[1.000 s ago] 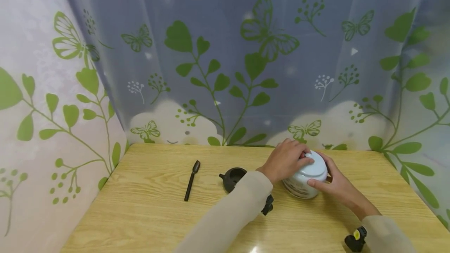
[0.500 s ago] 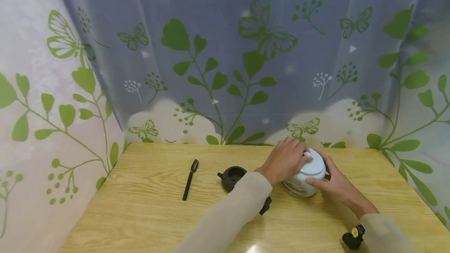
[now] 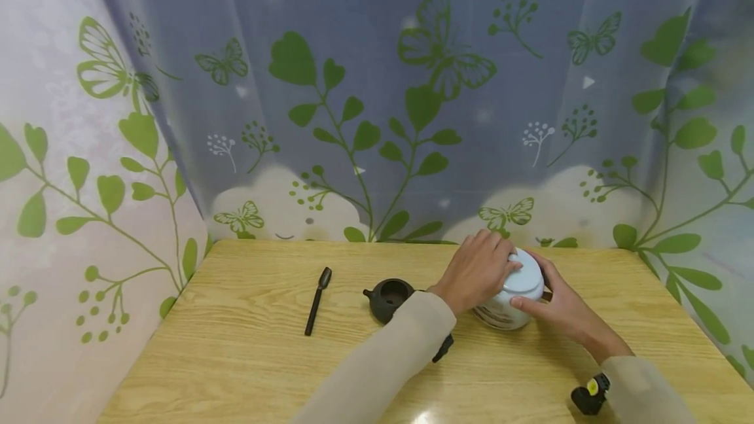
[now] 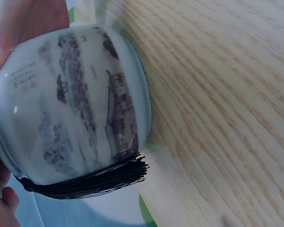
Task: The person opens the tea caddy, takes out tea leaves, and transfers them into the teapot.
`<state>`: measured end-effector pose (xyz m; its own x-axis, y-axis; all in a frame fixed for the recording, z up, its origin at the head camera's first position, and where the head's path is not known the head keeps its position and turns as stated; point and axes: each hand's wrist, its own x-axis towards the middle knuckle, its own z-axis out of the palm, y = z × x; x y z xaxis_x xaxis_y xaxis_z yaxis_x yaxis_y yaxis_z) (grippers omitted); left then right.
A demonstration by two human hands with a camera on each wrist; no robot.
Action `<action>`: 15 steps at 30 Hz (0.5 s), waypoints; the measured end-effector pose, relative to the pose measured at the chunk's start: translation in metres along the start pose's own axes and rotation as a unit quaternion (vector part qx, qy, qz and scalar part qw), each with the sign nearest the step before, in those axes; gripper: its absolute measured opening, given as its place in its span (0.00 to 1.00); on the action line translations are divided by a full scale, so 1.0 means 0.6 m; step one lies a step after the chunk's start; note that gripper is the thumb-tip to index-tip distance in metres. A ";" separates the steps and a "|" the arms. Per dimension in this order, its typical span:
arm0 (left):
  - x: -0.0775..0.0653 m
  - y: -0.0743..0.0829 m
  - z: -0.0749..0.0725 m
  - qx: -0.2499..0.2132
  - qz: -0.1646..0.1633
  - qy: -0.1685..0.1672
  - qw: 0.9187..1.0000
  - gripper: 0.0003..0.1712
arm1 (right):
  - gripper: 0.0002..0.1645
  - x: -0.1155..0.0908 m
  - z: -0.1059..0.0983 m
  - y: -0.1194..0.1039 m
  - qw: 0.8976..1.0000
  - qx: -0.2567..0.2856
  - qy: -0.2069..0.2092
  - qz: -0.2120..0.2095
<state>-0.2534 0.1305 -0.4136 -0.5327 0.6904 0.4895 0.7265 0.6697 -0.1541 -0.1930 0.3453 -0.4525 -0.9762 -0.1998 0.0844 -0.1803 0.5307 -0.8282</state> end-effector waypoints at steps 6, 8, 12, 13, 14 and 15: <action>-0.003 0.003 0.005 0.004 0.005 0.014 1.000 0.20 | 0.62 -0.001 0.000 0.003 1.000 0.000 0.002 0.003; -0.004 0.003 0.006 0.006 0.006 0.020 1.000 0.20 | 0.62 -0.001 0.000 0.003 1.000 0.003 0.001 0.005; -0.005 0.002 0.007 0.008 0.004 0.031 0.999 0.19 | 0.62 0.000 0.001 0.003 1.000 0.007 0.000 0.004; -0.005 0.002 0.007 0.008 0.004 0.033 0.999 0.19 | 0.62 0.000 0.001 0.003 1.000 0.008 0.000 0.004; -0.005 0.002 0.007 0.008 0.003 0.033 0.999 0.19 | 0.62 0.000 0.001 0.002 1.000 0.008 0.001 0.003; -0.005 0.002 0.008 0.008 0.002 0.034 0.999 0.19 | 0.62 0.000 0.001 0.002 1.000 0.007 0.001 0.003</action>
<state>-0.2528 0.1303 -0.4194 -0.4985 0.6740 0.5452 0.7218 0.6710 -0.1696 -0.1931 0.3455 -0.4537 -0.9774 -0.1956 0.0796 -0.1723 0.5204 -0.8363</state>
